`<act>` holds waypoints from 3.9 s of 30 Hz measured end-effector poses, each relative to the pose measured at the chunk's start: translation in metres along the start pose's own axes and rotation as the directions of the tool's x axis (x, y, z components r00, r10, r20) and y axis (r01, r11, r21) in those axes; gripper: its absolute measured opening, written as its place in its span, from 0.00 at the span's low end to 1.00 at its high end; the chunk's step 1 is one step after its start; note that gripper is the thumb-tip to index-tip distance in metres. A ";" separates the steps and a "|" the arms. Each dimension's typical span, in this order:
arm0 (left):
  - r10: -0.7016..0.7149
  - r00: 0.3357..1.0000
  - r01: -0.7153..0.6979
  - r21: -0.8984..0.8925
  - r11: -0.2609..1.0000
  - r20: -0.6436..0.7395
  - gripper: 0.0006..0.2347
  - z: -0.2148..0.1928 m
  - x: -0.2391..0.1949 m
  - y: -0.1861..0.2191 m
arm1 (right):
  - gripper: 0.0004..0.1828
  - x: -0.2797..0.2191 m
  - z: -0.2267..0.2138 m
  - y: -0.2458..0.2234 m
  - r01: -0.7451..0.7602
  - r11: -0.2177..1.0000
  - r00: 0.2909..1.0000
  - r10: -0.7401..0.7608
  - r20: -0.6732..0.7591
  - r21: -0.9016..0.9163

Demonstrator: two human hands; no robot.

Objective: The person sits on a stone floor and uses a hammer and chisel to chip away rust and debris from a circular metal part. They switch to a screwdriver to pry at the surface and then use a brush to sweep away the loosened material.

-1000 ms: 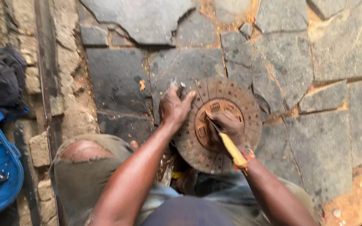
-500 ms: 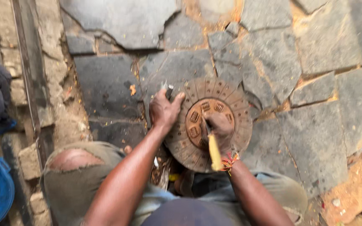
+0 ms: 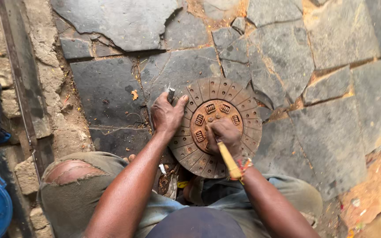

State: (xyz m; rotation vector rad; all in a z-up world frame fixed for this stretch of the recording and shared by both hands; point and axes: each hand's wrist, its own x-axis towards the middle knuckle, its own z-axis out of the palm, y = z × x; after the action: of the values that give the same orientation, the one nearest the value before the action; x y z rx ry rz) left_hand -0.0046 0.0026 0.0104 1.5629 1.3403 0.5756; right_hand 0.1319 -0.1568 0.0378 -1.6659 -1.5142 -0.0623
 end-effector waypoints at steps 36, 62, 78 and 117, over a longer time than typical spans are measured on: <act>-0.009 1.000 0.009 -0.037 0.999 -0.002 0.17 0.023 0.011 -0.029 | 0.05 0.040 -0.028 0.038 -0.246 0.938 0.948 0.285 0.142 -0.242; -0.038 0.996 0.045 0.077 0.996 -0.079 0.20 0.001 -0.001 -0.009 | 0.06 -0.070 -0.073 -0.100 -0.415 0.903 0.783 0.415 0.463 -0.108; 0.009 0.733 0.189 -0.217 0.958 0.680 0.11 -0.024 -0.157 0.030 | 0.12 -0.071 -0.087 -0.133 -0.328 0.909 0.944 0.303 0.132 0.258; 0.026 0.985 -0.023 0.019 1.000 -0.173 0.15 -0.014 -0.061 -0.040 | 0.04 -0.021 -0.065 0.005 -0.273 0.962 0.952 0.268 -0.148 -0.018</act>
State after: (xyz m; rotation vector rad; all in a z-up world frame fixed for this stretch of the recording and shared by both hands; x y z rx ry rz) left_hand -0.0529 -0.0519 -0.0052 1.5732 1.4600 0.7306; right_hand 0.1622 -0.2120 0.0644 -1.8442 -1.1727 -0.0631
